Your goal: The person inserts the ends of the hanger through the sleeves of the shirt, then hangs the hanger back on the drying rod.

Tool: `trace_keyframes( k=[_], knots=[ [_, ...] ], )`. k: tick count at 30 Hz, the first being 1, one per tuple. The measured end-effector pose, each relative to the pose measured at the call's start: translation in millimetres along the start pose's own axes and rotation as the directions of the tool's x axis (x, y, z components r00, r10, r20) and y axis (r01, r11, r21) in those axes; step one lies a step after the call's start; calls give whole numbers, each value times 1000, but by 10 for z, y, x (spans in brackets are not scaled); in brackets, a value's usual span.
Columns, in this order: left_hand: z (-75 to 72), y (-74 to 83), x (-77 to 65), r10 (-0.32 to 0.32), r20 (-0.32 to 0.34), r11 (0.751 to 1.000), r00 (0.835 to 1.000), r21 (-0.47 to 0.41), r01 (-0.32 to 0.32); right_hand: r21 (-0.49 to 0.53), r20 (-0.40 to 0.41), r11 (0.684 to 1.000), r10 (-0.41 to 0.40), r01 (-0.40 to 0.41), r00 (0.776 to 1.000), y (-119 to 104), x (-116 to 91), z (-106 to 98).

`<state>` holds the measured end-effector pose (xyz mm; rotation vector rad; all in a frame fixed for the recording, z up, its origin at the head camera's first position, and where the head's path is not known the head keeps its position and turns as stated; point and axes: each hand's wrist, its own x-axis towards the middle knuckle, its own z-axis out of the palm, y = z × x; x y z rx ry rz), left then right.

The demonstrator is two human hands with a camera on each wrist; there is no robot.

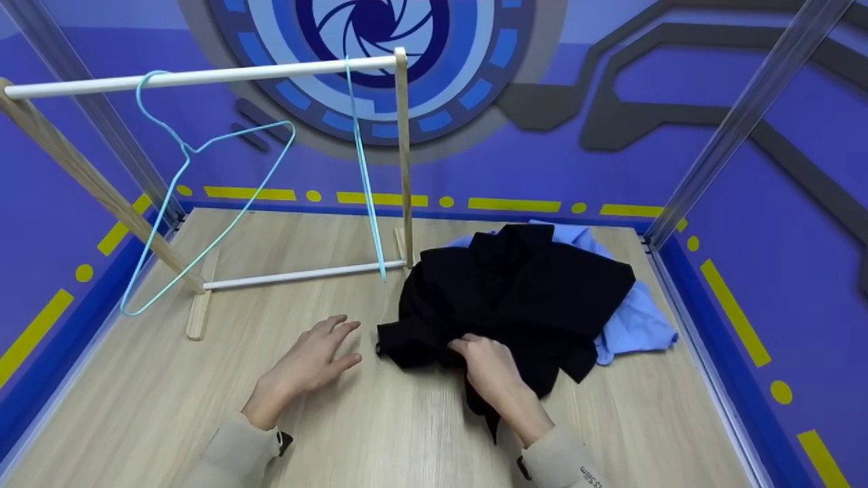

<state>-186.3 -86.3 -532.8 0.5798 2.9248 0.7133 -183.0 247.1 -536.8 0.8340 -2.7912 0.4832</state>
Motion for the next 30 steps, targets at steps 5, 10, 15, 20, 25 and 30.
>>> trace_keyframes(
  k=[5,10,15,20,25,30],
  knots=[
    [36,71,1,18,15,999,1000,-44,-17,14,28,999,-50,49,998,-34,6,26],
    [74,122,-3,37,8,999,999,-33,-37,4,64,993,-116,116,991,-73,18,52],
    [107,143,-2,62,3,998,998,-24,-62,20,85,989,-151,150,985,-113,24,65],
    [119,159,3,75,8,997,997,-14,-75,36,113,985,-173,170,978,-138,42,65],
    [117,197,11,92,14,995,996,-40,-91,60,142,977,-209,202,968,-143,49,76],
    [99,250,13,142,42,986,989,-97,-138,94,139,970,-235,224,962,-140,38,80]
  ],
)
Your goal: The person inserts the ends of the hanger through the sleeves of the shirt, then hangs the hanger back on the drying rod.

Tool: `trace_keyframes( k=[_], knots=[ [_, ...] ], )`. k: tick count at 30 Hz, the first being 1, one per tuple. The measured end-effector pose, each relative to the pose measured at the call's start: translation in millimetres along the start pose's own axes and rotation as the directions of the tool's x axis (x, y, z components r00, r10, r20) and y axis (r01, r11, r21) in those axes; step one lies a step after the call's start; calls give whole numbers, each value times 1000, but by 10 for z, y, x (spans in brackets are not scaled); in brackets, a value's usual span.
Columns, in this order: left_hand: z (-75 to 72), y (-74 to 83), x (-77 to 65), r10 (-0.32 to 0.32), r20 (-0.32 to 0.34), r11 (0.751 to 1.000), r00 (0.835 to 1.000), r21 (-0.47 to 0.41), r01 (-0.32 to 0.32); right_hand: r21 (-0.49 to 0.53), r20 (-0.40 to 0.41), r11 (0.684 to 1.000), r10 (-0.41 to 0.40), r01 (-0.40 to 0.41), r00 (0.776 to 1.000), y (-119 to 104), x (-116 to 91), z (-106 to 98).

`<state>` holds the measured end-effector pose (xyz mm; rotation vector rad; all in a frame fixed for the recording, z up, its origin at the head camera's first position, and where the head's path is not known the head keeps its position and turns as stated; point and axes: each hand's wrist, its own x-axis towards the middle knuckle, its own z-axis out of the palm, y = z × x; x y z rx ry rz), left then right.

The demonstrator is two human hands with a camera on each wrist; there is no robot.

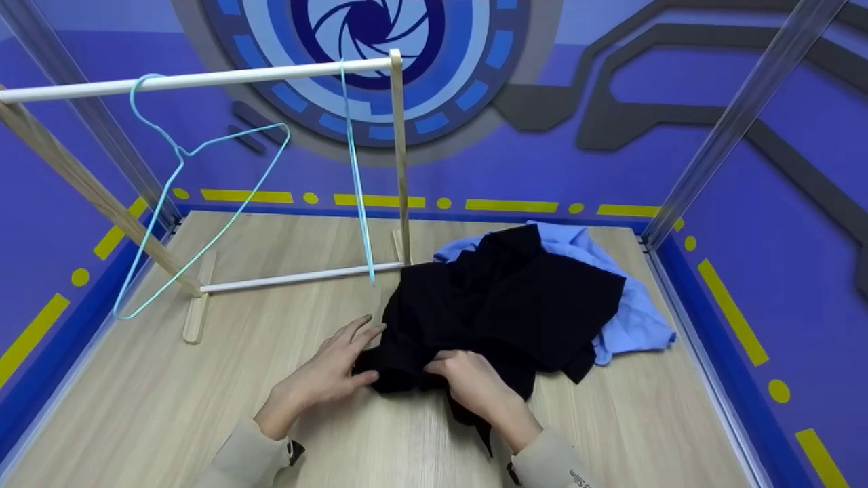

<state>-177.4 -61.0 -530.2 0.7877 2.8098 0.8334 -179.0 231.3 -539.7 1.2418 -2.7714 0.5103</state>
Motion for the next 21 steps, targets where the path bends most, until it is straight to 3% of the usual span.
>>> trace_keyframes(
  k=[9,21],
  knots=[
    [-28,40,31,77,54,996,996,-42,-75,22,42,997,-74,73,996,-27,3,14],
    [29,59,115,190,88,981,978,27,-193,36,45,982,-185,184,982,-55,20,33]
  ],
)
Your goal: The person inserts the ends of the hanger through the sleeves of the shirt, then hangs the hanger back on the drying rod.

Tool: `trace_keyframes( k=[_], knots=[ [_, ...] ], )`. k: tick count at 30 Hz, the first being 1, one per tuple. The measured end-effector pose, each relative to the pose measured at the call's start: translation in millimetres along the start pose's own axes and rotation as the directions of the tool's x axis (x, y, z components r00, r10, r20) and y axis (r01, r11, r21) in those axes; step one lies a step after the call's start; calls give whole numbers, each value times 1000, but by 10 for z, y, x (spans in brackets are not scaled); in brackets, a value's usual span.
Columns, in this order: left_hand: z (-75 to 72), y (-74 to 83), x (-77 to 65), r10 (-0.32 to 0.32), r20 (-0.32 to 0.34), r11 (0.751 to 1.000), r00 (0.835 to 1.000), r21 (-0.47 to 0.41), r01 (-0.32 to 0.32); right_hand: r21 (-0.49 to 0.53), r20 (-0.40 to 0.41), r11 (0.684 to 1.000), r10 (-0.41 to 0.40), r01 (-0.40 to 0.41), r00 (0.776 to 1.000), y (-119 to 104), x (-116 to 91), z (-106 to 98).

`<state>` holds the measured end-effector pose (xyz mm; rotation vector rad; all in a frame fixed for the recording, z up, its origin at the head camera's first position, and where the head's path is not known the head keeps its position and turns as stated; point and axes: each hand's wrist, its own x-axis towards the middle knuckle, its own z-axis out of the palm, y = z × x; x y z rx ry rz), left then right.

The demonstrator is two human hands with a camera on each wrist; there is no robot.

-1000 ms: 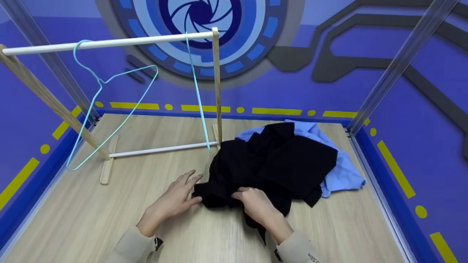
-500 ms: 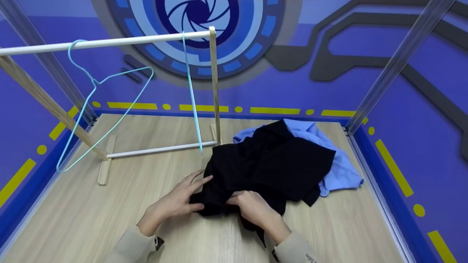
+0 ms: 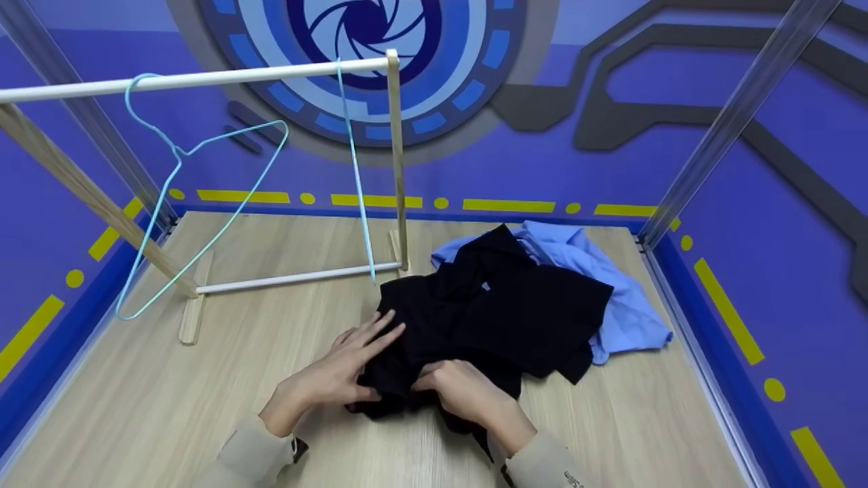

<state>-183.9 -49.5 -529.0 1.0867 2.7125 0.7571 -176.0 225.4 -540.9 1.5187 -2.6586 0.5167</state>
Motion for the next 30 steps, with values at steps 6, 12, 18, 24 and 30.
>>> trace_keyframes(
  k=[6,12,18,24,30],
  knots=[
    [35,-31,9,-19,36,1000,999,5,19,28,31,999,34,-34,999,-35,8,-8],
    [63,-64,10,-67,42,998,997,10,66,86,49,988,123,-127,991,-64,-9,-41],
    [64,-71,27,-61,-3,998,998,30,61,68,-19,986,155,-154,988,-43,-41,-73],
    [70,-65,50,-75,-36,996,997,42,77,47,-78,981,191,-188,978,22,-90,-137],
    [82,-71,63,-93,-64,994,994,46,96,23,-103,975,223,-222,969,87,-152,-153]
  ],
)
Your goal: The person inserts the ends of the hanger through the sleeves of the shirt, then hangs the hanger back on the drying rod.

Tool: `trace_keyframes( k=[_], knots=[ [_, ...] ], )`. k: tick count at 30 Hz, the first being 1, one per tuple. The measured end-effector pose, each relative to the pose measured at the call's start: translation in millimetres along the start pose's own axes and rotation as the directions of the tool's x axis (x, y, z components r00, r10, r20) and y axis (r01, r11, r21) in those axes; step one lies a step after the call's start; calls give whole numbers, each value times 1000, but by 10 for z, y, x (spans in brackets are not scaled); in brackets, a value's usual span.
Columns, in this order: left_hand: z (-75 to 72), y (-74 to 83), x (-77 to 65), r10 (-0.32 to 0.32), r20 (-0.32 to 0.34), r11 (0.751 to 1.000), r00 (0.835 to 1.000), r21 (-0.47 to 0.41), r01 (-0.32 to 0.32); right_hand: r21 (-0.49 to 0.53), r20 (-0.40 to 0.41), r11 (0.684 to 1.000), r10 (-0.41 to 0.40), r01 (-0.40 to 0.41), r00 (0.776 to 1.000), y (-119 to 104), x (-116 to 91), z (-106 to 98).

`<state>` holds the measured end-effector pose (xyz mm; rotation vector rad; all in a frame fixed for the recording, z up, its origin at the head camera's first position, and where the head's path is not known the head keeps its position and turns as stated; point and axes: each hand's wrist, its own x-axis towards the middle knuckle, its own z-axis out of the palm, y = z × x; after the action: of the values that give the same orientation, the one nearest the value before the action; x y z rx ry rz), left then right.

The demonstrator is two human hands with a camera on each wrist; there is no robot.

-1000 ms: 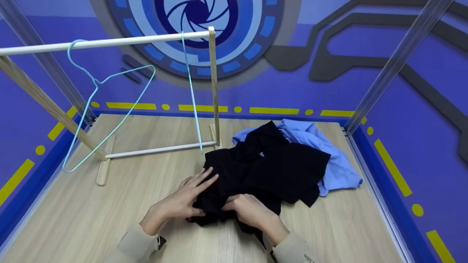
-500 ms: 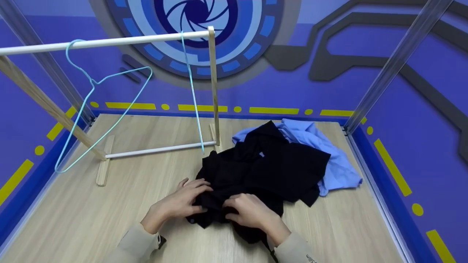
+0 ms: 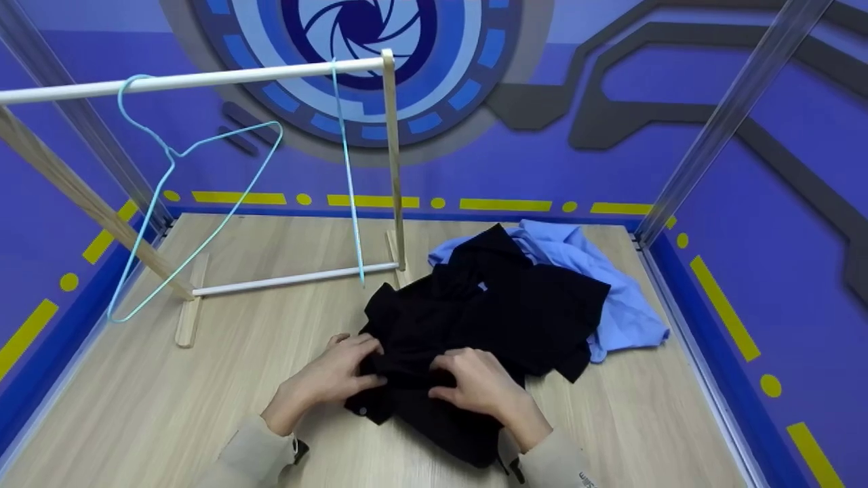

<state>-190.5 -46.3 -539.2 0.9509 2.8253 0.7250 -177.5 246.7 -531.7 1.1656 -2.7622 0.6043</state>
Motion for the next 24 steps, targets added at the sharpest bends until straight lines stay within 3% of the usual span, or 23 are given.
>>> trace_keyframes(
  k=[9,13,18,24],
  knots=[
    [-4,8,-22,-34,-24,999,999,10,34,-126,-124,980,135,-151,983,77,-27,32],
    [-10,16,-30,-40,-23,999,999,16,41,-139,-139,966,201,-220,970,125,-34,59],
    [-9,11,-17,-48,-13,998,999,27,49,-96,-111,957,263,-274,958,189,-36,97],
    [3,-4,-3,-45,-11,999,999,6,45,18,-7,940,341,-340,940,271,3,139]
  ],
)
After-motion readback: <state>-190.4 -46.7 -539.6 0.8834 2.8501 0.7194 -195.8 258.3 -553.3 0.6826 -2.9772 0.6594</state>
